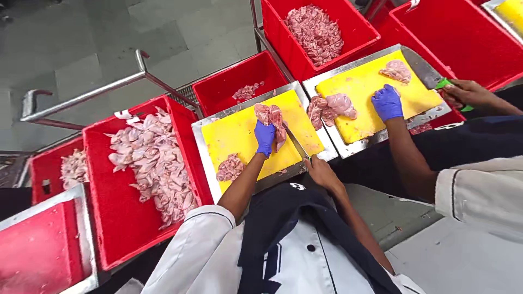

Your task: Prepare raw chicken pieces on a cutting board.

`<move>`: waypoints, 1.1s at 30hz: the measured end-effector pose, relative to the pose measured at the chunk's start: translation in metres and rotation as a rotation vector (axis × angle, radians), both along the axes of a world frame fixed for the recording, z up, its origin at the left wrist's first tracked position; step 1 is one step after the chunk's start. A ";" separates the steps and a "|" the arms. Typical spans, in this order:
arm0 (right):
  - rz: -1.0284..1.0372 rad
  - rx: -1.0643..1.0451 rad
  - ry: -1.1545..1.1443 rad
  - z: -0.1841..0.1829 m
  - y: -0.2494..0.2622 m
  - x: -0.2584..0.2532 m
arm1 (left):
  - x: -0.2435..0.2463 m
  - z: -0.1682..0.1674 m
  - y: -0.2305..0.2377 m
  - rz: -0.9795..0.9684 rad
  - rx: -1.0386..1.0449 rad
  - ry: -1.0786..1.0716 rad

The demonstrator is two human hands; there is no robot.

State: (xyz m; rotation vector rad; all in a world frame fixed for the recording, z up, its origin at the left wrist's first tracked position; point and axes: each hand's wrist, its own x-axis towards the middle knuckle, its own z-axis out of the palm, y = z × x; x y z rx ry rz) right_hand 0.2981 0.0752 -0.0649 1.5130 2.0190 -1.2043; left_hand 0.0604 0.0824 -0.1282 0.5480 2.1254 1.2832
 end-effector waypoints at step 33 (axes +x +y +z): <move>-0.145 0.352 -0.280 -0.006 0.000 0.010 | -0.051 0.040 -0.043 -0.176 0.104 0.427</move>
